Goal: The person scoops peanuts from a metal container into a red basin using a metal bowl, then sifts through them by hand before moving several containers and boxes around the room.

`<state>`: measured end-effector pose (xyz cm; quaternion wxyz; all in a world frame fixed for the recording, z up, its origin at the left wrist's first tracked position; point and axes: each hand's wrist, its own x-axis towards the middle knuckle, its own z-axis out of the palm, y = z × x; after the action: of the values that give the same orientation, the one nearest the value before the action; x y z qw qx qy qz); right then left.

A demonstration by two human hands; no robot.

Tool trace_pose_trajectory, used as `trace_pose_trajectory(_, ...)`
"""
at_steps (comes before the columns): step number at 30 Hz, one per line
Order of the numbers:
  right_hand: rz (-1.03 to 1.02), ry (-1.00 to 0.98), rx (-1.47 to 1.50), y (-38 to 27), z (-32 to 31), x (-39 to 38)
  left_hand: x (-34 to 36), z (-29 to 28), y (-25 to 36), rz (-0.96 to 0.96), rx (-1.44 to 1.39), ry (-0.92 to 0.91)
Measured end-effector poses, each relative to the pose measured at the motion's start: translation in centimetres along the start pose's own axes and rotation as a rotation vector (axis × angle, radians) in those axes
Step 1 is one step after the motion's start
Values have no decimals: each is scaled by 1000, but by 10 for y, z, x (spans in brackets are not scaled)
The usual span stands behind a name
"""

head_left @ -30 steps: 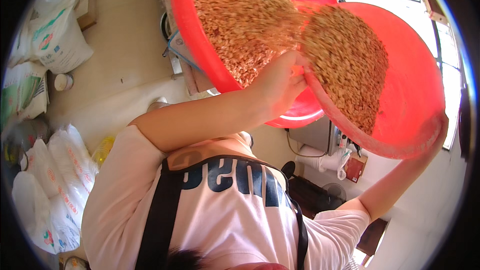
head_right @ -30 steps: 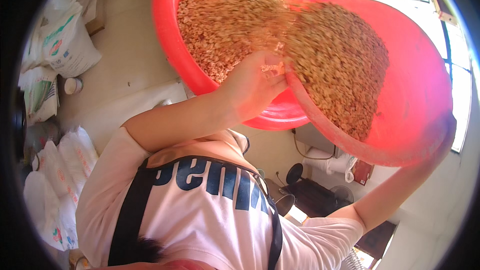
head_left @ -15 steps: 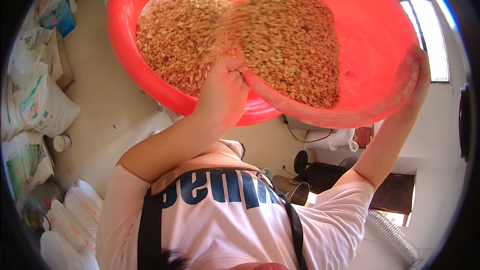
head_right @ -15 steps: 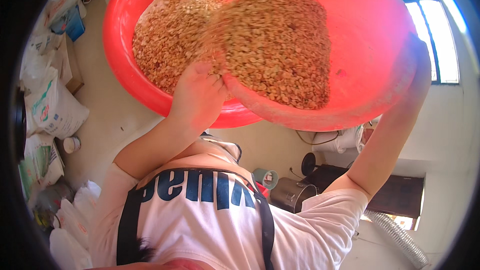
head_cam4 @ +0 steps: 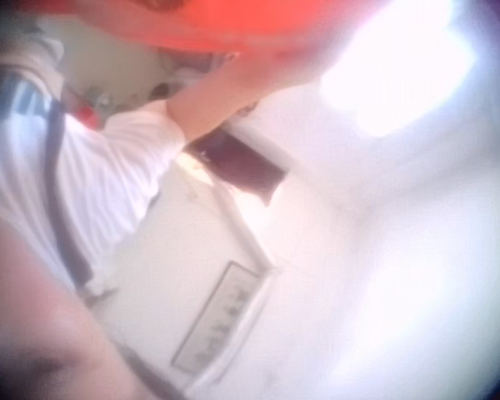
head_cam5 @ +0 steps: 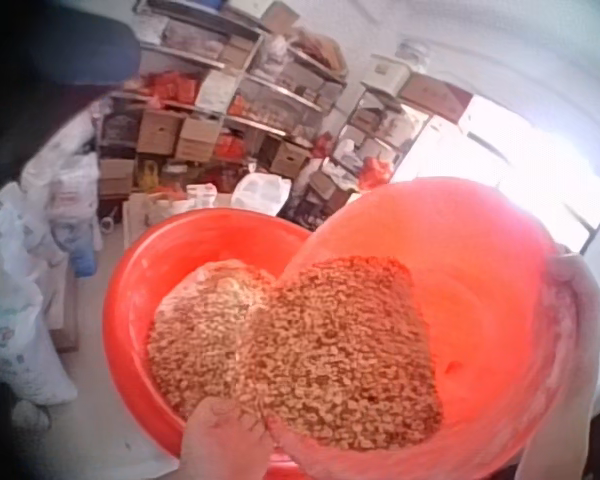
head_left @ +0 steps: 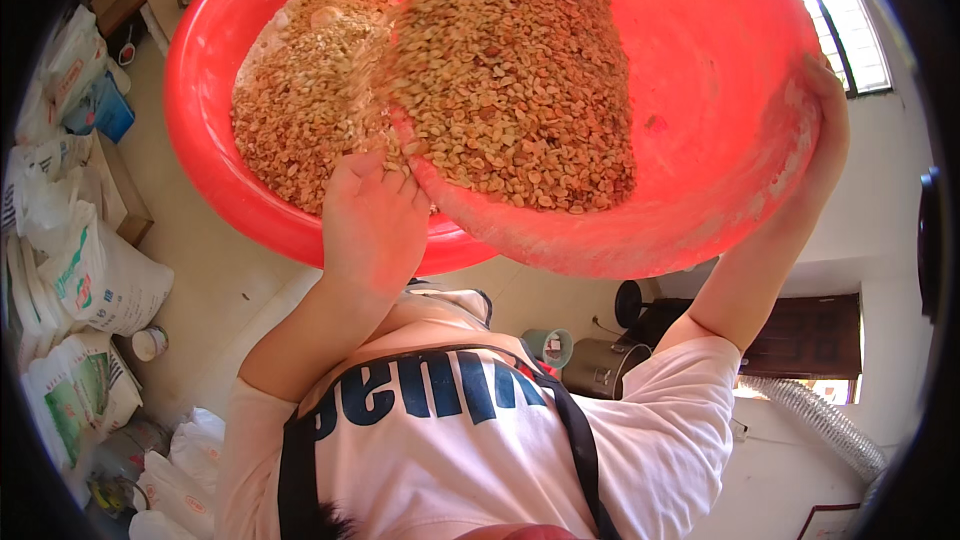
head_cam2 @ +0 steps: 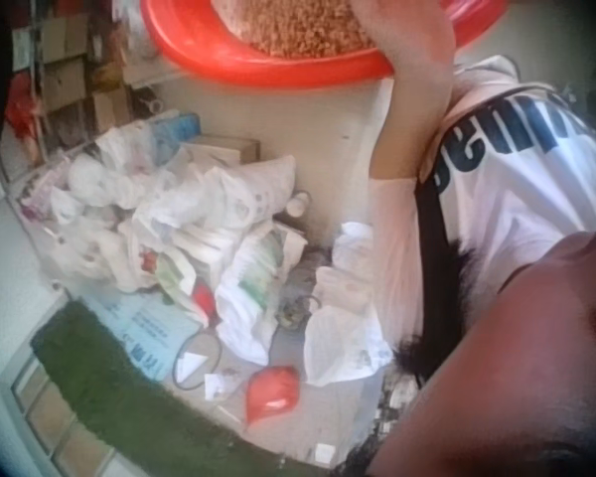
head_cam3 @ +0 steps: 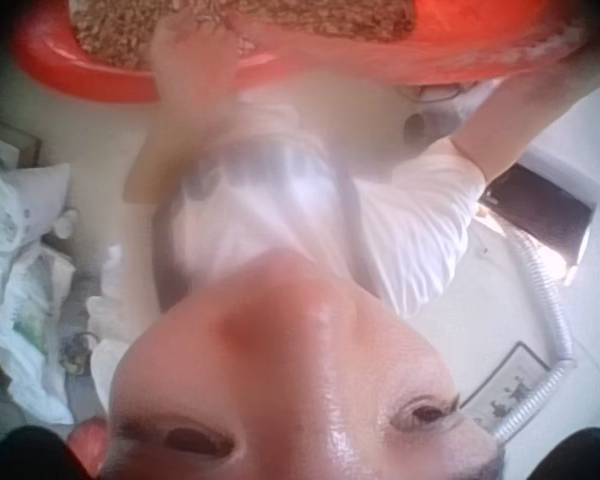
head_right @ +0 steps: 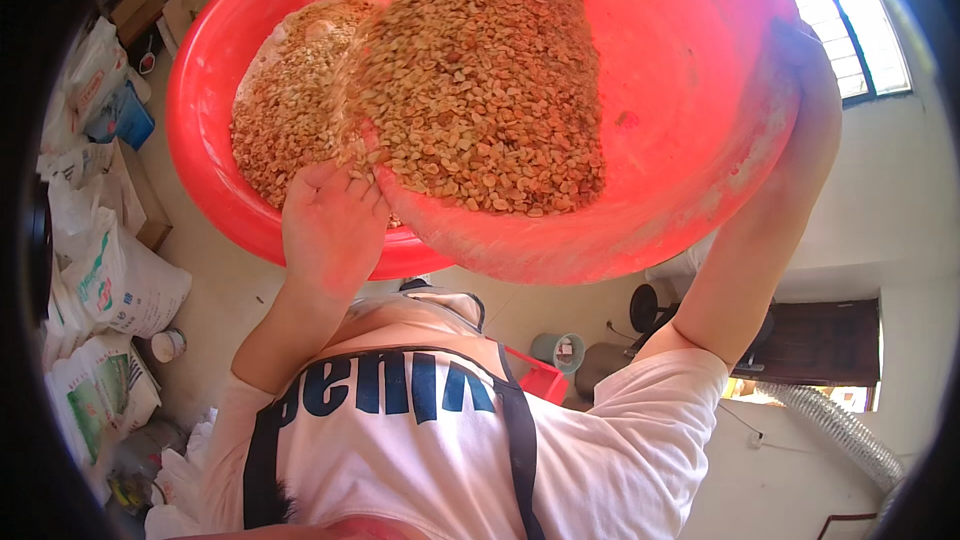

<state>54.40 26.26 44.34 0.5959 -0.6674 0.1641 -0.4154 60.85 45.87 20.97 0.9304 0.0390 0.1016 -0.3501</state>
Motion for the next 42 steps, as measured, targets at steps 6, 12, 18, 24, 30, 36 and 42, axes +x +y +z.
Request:
trace_pose_trajectory(6,35,-29,-8,3,-4,1,5,-8,-3,3,6,12)
trace_pose_trajectory(12,13,-31,-3,5,-2,1,5,-6,-3,0,13,-9)
trace_pose_trajectory(18,26,-59,57,5,2,-5,3,-8,-4,27,24,-1)
trace_pose_trajectory(24,6,-48,79,6,11,-16,1,-10,-1,41,30,37)
trace_pose_trajectory(30,0,-46,67,8,9,-14,2,-11,0,62,59,51)
trace_pose_trajectory(36,-26,-52,11,11,2,-8,4,-14,3,60,15,42)
trace_pose_trajectory(42,-238,-59,-177,27,-19,-5,-6,-7,31,-94,254,-115)
